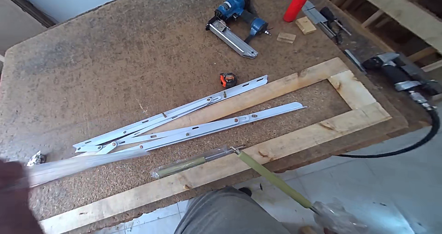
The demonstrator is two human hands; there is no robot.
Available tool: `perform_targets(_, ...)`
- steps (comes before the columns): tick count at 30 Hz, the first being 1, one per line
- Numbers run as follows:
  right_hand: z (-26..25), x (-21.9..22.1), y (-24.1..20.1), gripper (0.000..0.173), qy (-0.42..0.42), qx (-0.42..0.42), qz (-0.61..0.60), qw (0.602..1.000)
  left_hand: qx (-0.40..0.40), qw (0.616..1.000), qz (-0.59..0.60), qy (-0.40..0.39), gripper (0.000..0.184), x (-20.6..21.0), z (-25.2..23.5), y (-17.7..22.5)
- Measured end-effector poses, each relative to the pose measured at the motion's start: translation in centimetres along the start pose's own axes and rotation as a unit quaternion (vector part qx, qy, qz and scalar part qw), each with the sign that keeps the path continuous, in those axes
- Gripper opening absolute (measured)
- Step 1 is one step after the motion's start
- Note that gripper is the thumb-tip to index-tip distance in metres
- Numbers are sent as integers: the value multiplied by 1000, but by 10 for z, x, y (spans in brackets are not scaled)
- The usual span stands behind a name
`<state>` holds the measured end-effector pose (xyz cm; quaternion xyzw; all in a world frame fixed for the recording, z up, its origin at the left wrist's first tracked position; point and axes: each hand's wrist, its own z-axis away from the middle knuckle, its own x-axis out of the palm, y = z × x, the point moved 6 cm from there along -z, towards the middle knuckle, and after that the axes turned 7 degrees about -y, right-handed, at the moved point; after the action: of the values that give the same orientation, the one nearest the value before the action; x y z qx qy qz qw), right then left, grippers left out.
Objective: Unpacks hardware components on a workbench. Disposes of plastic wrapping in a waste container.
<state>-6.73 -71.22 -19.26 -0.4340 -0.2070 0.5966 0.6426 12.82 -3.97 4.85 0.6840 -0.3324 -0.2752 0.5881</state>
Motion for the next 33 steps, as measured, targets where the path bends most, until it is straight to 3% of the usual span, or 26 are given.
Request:
perform_targets(1, -2, 10, -9, 77, -6, 5, 17, 1000, -26, 979, -120, -162, 31, -9, -6, -30)
perform_targets(2, -5, 23, -23, 74, -22, 10, 50, 998, -41, 935, -239, -259, 14, -2, -2, -59)
perform_targets(3, -10, 34, -34, 73, -39, 11, 89, 995, -67, 866, -360, -340, 18, 17, 13, -88)
perform_targets(5, -27, 50, -53, 74, -69, 1, 188, 980, -177, 681, -523, -481, 47, 51, 52, -161)
perform_targets(6, -38, 59, -64, 74, -82, -14, 233, 969, -221, 613, -547, -526, 56, 58, 71, -193)
perform_targets(7, -50, 68, -75, 72, -93, -35, 277, 956, -245, 569, -559, -552, 62, 58, 87, -220)
perform_targets(9, -77, 89, -92, 68, -108, -67, 336, 933, -251, 542, -580, -553, 65, 50, 110, -254)
perform_targets(14, -143, 138, -131, 49, -158, -79, 431, 885, -270, 603, -546, -515, 46, 26, 111, -280)
perform_targets(19, -193, 160, -132, 50, -156, -105, 479, 857, -256, 624, -548, -495, 26, 18, 104, -276)
perform_targets(23, -177, 181, -150, 47, -104, -125, 540, 826, -226, 663, -542, -464, 24, 13, 106, -273)
perform_targets(26, -143, 226, -158, 44, -227, -132, 553, 791, -220, 702, -509, -447, 24, 2, 103, -269)
perform_targets(29, -146, 261, -144, 39, -341, -108, 544, 758, -231, 780, -396, -425, 20, -4, 95, -260)
perform_targets(33, -157, 268, -141, 41, -337, -135, 536, 762, -257, 881, -193, -347, 15, -5, 83, -246)
